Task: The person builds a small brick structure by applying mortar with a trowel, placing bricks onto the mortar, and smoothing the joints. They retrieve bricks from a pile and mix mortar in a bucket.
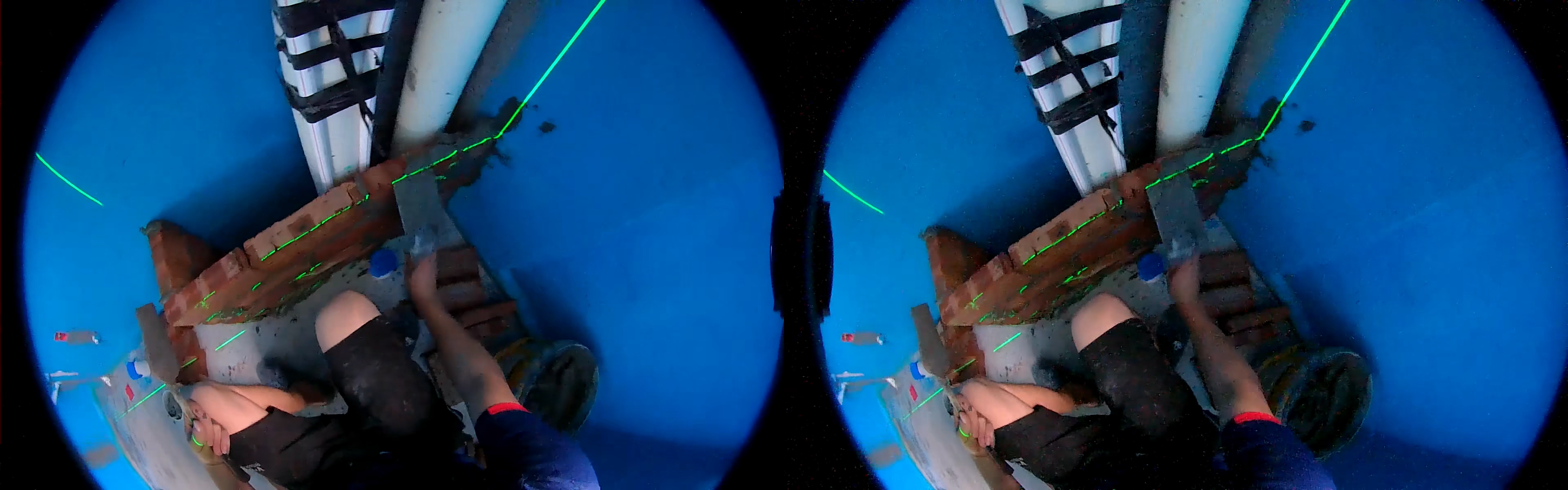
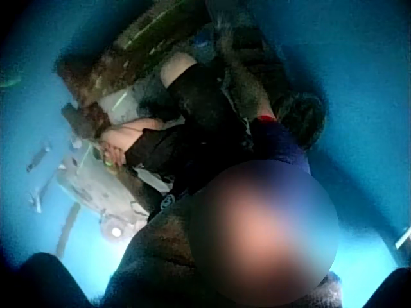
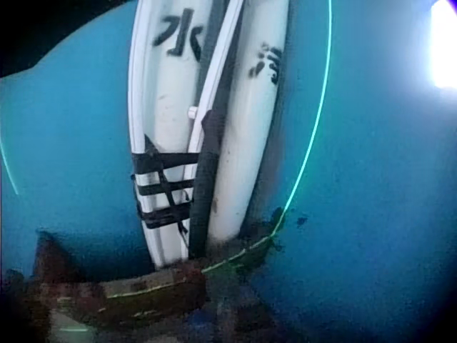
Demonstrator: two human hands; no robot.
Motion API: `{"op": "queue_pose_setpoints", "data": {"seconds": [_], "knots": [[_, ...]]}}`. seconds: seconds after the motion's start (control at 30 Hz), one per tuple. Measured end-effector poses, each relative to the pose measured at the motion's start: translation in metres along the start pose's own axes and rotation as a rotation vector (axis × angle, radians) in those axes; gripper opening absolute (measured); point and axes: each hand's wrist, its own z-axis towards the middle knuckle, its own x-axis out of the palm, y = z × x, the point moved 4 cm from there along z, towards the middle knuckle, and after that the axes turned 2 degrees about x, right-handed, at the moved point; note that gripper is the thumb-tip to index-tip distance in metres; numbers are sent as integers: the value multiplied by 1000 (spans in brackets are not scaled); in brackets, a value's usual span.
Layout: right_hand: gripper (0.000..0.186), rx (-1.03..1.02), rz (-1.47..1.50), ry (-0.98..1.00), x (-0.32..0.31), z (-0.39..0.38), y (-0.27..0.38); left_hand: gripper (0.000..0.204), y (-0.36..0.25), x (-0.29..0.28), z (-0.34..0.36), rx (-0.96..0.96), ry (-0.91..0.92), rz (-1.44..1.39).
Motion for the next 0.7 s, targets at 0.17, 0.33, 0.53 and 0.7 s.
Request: {"op": "queue_pose_setpoints", "data": {"seconds": [0.17,0.33,0.53,0.7], "knots": [[48,231,183,122,-33,-65,-7,24,6,14,11,-49,19,133],[30,205,622,-208,-73,-34,-30,14,31,78,56,-259,-303,624],[29,411,1184,77,-107,-12,38,23,68,244,214,-424,12,998],[29,429,1181,23,-113,-34,33,33,129,298,316,-175,493,1722]]}}
